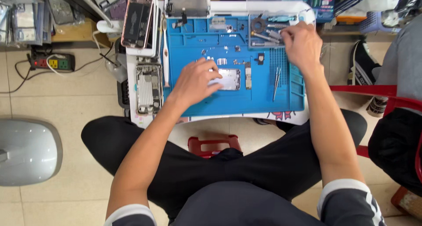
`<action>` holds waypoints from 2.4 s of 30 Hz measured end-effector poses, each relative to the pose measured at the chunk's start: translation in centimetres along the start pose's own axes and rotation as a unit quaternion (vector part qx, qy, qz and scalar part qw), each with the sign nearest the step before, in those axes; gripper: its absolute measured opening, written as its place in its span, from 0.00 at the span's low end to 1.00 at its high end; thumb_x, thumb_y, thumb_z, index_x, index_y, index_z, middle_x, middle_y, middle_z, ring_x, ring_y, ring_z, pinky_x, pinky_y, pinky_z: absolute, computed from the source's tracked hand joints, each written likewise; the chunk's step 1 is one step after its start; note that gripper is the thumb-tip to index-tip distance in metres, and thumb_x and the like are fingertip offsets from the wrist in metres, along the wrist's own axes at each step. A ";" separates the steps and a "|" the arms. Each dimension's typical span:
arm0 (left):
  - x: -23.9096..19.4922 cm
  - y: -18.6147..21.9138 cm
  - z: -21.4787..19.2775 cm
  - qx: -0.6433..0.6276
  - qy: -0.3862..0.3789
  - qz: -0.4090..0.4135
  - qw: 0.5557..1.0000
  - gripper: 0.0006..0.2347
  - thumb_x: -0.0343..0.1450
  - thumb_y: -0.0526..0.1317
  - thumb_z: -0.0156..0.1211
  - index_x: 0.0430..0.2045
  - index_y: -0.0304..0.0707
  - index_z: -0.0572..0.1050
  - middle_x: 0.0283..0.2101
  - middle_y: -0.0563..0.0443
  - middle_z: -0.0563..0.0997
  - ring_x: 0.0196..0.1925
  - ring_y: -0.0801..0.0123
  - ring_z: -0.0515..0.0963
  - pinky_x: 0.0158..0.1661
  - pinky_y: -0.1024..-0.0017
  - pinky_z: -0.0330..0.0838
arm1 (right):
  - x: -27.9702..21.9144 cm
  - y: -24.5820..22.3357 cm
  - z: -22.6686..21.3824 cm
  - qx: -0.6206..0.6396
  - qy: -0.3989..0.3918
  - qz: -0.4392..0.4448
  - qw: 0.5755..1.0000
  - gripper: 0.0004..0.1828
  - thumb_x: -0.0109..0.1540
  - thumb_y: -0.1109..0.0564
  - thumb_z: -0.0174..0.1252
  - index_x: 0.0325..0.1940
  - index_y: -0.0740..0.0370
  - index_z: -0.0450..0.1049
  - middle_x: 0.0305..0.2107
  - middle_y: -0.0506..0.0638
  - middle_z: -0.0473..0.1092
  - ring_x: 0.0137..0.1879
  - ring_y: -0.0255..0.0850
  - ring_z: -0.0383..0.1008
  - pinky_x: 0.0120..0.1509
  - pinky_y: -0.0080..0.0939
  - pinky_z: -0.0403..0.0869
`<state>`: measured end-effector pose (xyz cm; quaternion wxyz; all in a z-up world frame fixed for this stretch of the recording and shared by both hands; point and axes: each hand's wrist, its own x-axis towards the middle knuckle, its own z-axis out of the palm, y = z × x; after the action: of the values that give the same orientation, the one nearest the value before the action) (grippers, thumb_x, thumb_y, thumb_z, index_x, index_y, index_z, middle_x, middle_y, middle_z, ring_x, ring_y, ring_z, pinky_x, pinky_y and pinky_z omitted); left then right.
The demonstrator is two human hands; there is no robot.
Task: The person is repairing a smartphone on a blue work mat. They use a screwdriver to remove screws from the phone's frame and then use tweezers to carefully lift and disconnect internal components, including a ribbon cable and a small circuit board.
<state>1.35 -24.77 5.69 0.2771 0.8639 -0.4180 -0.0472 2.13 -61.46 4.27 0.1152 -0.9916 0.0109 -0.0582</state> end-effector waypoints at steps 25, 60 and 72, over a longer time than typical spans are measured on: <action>-0.3 -1.2 2.7 0.106 0.012 -0.007 0.994 0.24 0.56 0.46 0.85 0.43 0.41 0.81 0.44 0.47 0.73 0.47 0.54 0.71 0.42 0.59 0.69 | -5.9 -7.4 -4.9 0.405 0.066 -0.055 0.910 0.14 0.80 0.56 0.53 0.46 0.69 0.74 0.35 0.55 0.71 0.38 0.41 0.72 0.42 0.38 0.71; 0.8 -0.8 0.9 -0.036 0.033 -0.057 0.997 0.11 0.64 0.30 0.77 0.38 0.37 0.84 0.31 0.46 0.86 0.37 0.53 0.87 0.39 0.55 0.83 | -6.0 -14.7 -0.2 0.159 0.090 -0.238 0.954 0.05 0.71 0.54 0.61 0.40 0.52 0.77 0.23 0.42 0.73 0.39 0.38 0.75 0.36 0.33 0.74; 0.9 -1.1 1.9 -0.042 0.047 -0.056 0.996 0.11 0.63 0.29 0.77 0.36 0.36 0.84 0.28 0.46 0.84 0.34 0.52 0.86 0.38 0.54 0.83 | -6.2 -13.9 0.8 0.116 0.104 -0.243 0.957 0.04 0.71 0.54 0.62 0.42 0.51 0.77 0.23 0.40 0.72 0.42 0.37 0.75 0.36 0.32 0.75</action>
<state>2.15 -25.71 3.66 0.3294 0.8749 -0.3527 -0.0394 -3.85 -47.48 5.97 0.2099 -0.9326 -0.2257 -0.1878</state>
